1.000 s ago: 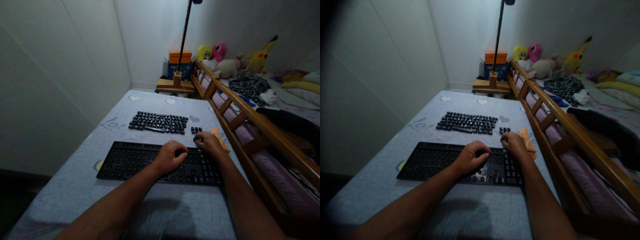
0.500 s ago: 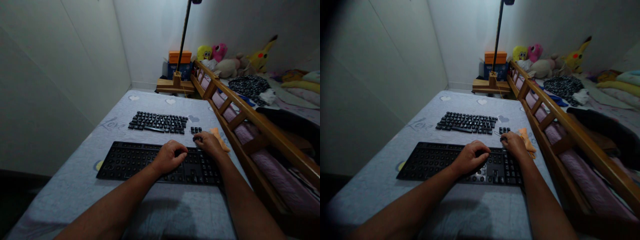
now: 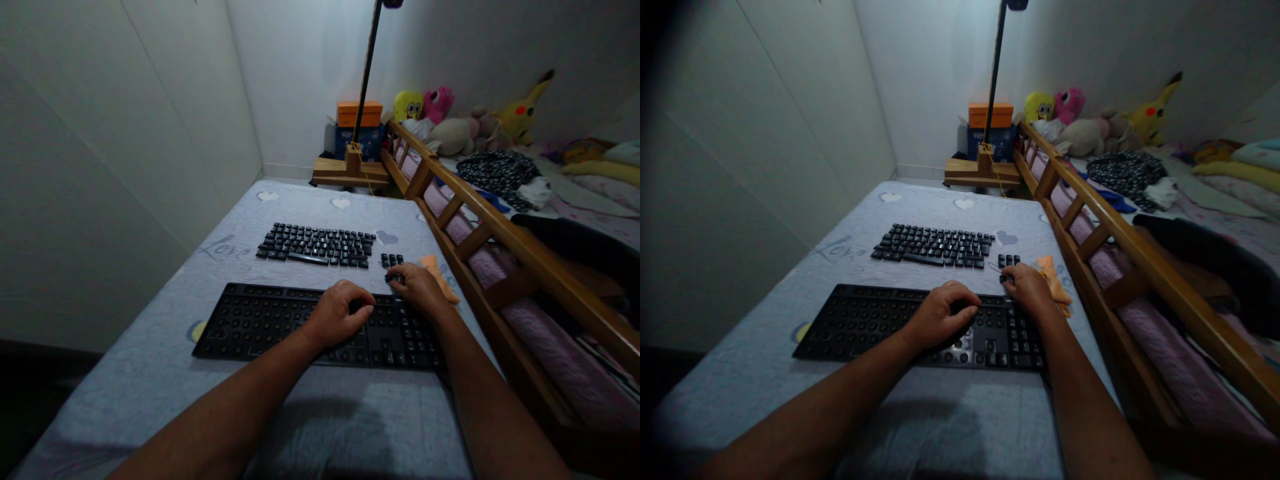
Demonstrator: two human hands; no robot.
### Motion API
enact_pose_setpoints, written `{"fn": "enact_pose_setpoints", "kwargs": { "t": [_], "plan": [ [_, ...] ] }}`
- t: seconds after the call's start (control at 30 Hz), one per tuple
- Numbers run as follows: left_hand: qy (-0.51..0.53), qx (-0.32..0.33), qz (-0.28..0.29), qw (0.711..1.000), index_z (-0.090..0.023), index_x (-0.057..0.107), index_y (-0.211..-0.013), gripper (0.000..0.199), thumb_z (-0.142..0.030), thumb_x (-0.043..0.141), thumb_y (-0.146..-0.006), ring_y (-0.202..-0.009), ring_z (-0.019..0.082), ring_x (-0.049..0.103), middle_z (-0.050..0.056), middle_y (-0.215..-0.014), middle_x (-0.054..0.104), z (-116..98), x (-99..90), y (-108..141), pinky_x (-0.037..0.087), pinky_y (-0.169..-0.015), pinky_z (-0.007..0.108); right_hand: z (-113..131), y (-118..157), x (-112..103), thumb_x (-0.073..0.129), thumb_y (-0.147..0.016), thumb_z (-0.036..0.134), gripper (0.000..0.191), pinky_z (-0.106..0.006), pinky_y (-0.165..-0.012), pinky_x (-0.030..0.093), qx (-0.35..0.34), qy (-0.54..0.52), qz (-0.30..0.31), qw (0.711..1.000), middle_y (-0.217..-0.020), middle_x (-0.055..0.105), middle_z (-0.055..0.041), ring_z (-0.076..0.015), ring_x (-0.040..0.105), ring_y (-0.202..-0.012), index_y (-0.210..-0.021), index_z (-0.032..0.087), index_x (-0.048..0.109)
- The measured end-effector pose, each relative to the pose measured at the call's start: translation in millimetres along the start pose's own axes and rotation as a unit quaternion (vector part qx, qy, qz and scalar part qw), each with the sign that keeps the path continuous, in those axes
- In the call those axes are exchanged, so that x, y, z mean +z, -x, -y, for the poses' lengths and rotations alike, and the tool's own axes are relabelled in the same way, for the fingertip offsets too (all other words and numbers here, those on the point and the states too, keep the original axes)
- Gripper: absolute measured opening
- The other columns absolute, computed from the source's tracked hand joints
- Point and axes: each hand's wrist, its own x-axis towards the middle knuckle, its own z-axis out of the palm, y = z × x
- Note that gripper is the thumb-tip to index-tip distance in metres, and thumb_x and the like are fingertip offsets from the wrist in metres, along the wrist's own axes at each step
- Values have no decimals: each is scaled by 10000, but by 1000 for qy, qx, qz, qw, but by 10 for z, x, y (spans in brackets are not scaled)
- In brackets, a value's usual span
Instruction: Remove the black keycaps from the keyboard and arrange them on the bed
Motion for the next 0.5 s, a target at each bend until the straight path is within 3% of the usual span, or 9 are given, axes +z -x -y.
{"fn": "enact_pose_setpoints", "kwargs": {
  "t": [0.5],
  "plan": [
    [-13, 5, 2, 1000, -197, 714, -877, 97, -171, 647, -811, -896, 196, 634, 35, -871, 712, 8, 14, -3, 493, -847, 340, 11, 3, -2, 641, -806, 181, 225, -299, -836, 472, 1, -9, -13, 1000, -993, 735, -68, -220, 661, -943, -999, 228, 747]
  ]
}}
